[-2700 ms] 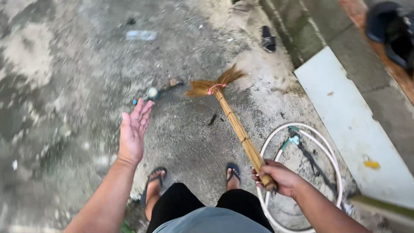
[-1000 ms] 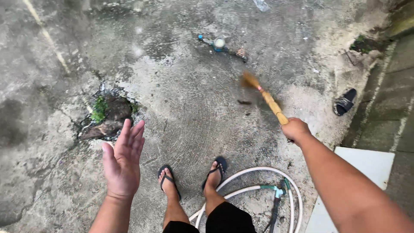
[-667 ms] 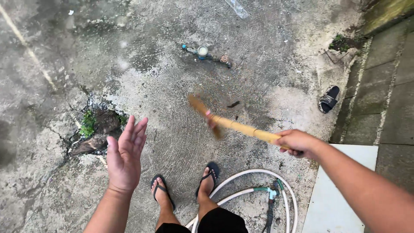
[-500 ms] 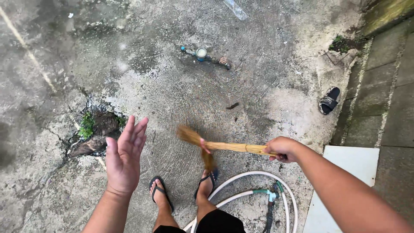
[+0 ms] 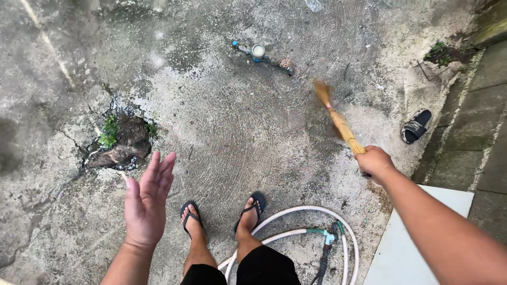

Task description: Sweep the floor and surrounding area with a handheld broom.

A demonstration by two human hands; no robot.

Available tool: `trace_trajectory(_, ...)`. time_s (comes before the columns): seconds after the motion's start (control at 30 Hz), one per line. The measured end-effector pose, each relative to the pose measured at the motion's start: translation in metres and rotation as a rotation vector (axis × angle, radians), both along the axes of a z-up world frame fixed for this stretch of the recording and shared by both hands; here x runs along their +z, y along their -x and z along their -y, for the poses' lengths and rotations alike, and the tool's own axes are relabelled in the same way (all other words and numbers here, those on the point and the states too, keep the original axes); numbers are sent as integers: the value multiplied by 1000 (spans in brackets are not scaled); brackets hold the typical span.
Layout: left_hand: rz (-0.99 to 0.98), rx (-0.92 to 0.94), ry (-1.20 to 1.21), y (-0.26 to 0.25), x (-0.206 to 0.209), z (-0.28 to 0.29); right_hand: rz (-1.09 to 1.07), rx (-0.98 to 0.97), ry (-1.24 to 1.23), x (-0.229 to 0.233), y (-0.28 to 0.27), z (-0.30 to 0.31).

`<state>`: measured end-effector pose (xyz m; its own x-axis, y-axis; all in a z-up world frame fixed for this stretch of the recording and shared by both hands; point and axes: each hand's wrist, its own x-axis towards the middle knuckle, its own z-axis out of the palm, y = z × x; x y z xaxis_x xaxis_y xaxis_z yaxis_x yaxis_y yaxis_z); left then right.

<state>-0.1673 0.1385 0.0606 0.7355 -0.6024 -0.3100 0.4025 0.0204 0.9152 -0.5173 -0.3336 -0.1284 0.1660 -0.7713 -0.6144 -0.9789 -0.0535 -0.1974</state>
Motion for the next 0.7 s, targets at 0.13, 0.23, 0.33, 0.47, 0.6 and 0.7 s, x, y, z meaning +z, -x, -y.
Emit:
trace_trajectory(0.13,19,9,-18,-2,10,16,216,-146,-255,76,-39,-31)
trace_trajectory(0.23,31,-13,64,-5,11,24,195,-120,-527,116,-85,-72)
trace_trajectory(0.33,61,-23,79,-6,20,30,169,-69,-744,103,-125,-111)
trace_trajectory(0.47,74,-39,75,-6,26,22,145,-133,-900,20,-151,-157)
trace_trajectory(0.6,75,10,49,-5,25,-4,93,-243,-782,-54,-146,-181)
trace_trajectory(0.7,92,36,30,-4,23,-22,173,-425,-599,-95,-116,-140)
